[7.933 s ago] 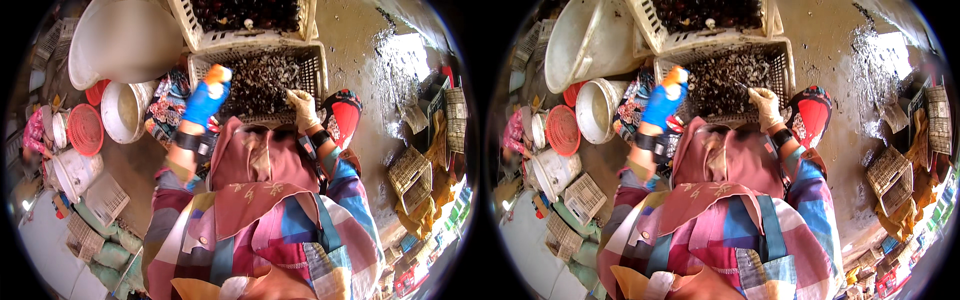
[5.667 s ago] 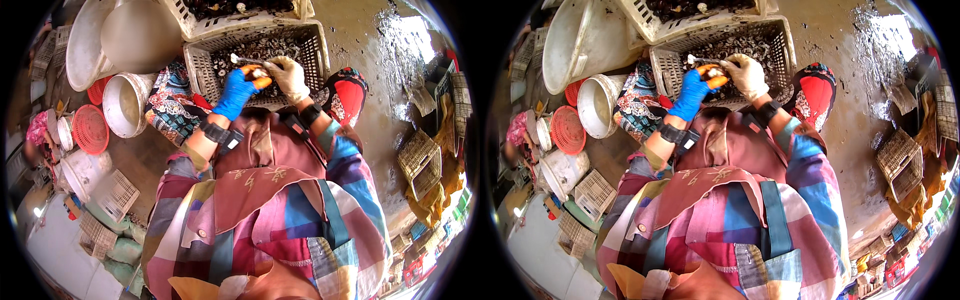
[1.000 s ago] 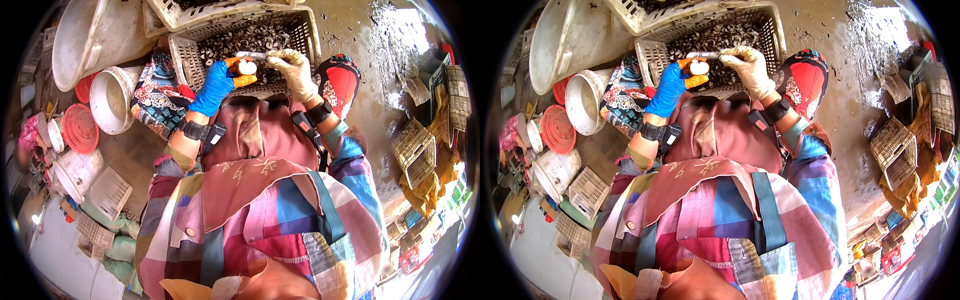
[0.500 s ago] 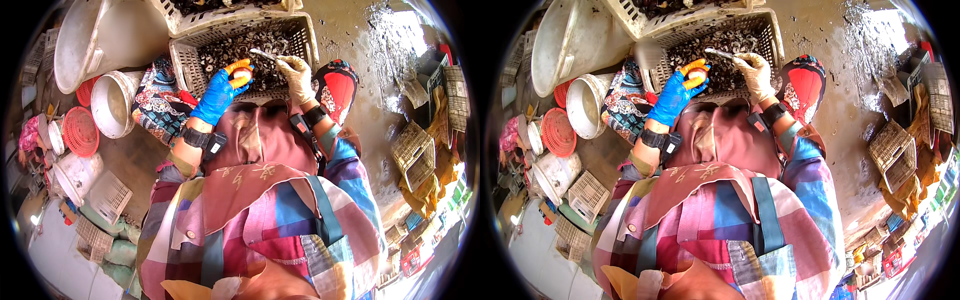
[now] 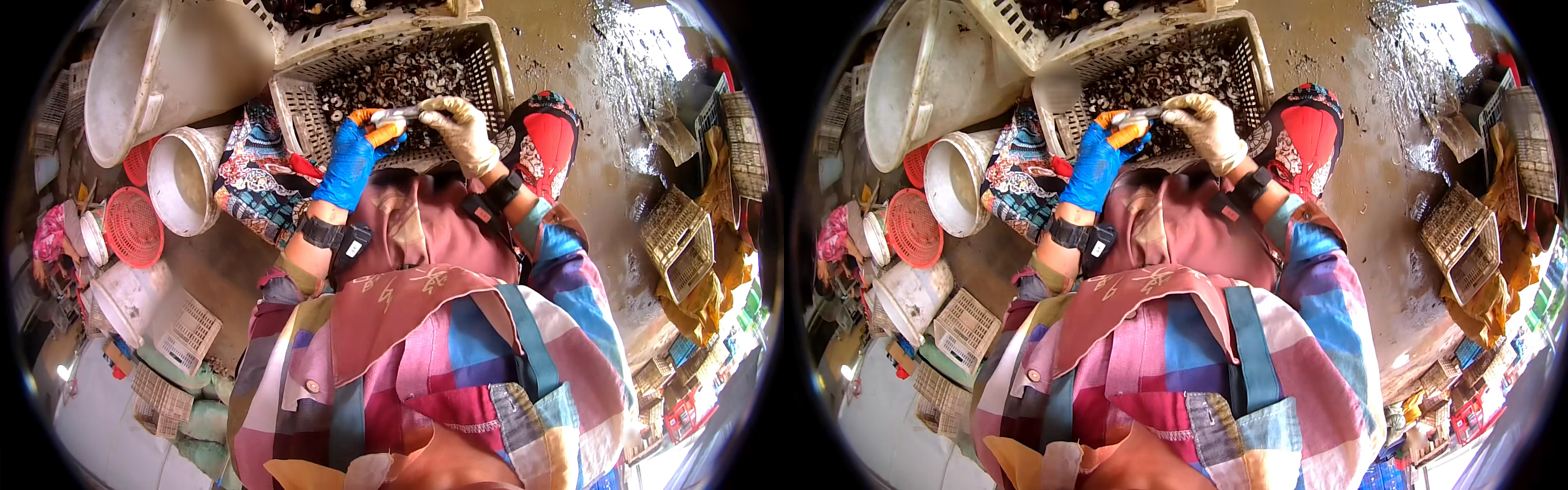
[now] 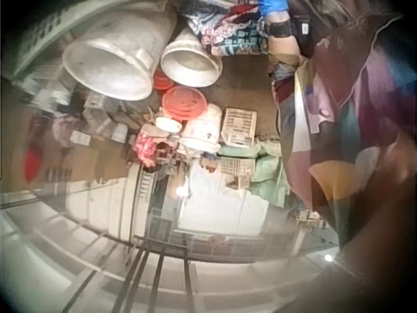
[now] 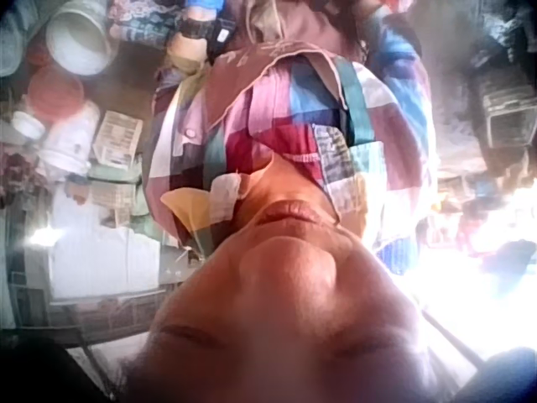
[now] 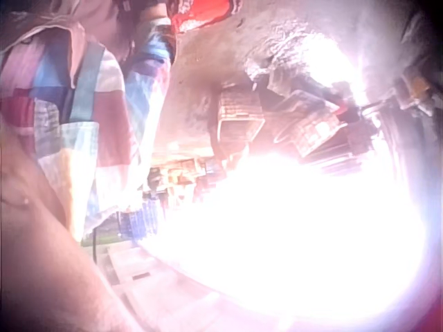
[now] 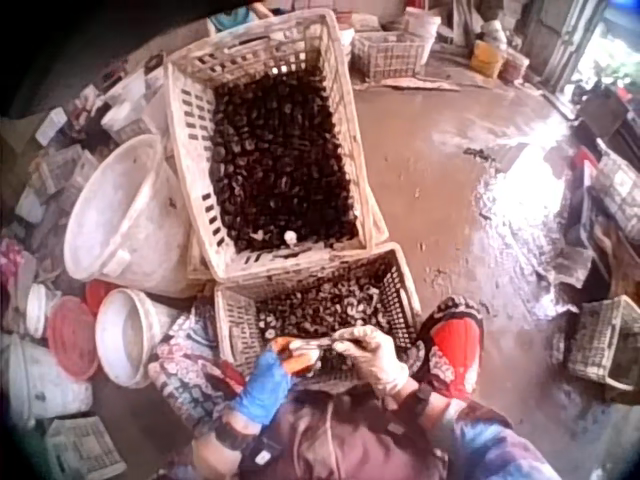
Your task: The person shucks shellfish using a small tool, prying open the shells and placing the extracted meat into a small container.
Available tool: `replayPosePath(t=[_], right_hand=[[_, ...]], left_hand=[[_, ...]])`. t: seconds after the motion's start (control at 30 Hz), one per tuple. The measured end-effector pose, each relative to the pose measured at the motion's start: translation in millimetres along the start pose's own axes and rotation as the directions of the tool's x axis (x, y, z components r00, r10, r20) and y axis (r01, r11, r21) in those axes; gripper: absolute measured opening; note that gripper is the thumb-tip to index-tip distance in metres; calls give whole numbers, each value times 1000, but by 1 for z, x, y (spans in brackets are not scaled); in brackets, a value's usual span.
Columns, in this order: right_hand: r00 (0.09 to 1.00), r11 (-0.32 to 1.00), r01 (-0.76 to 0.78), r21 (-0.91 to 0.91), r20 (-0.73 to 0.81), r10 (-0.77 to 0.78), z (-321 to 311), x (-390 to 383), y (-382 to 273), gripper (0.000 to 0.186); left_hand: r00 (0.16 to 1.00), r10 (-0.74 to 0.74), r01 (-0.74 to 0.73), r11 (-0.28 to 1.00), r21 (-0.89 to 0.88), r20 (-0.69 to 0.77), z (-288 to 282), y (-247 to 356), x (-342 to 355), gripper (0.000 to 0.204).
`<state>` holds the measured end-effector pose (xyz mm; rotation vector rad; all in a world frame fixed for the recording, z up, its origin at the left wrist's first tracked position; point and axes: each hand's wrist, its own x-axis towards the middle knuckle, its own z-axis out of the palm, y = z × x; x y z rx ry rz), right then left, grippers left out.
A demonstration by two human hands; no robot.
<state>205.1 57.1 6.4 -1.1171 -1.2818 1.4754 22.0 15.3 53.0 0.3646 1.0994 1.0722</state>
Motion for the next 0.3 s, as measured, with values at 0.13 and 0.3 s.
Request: replayPosePath(t=[0.13, 0.3], right_hand=[[988, 978, -151, -142, -67, 143, -22, 3, -2, 17], [994, 990, -98, 103, 58, 92, 11, -1, -9, 13]], left_hand=[[993, -116, 116, 983, -145, 9, -8, -8, 0, 32], [967, -243, 250, 963, -99, 78, -12, -6, 2, 36]])
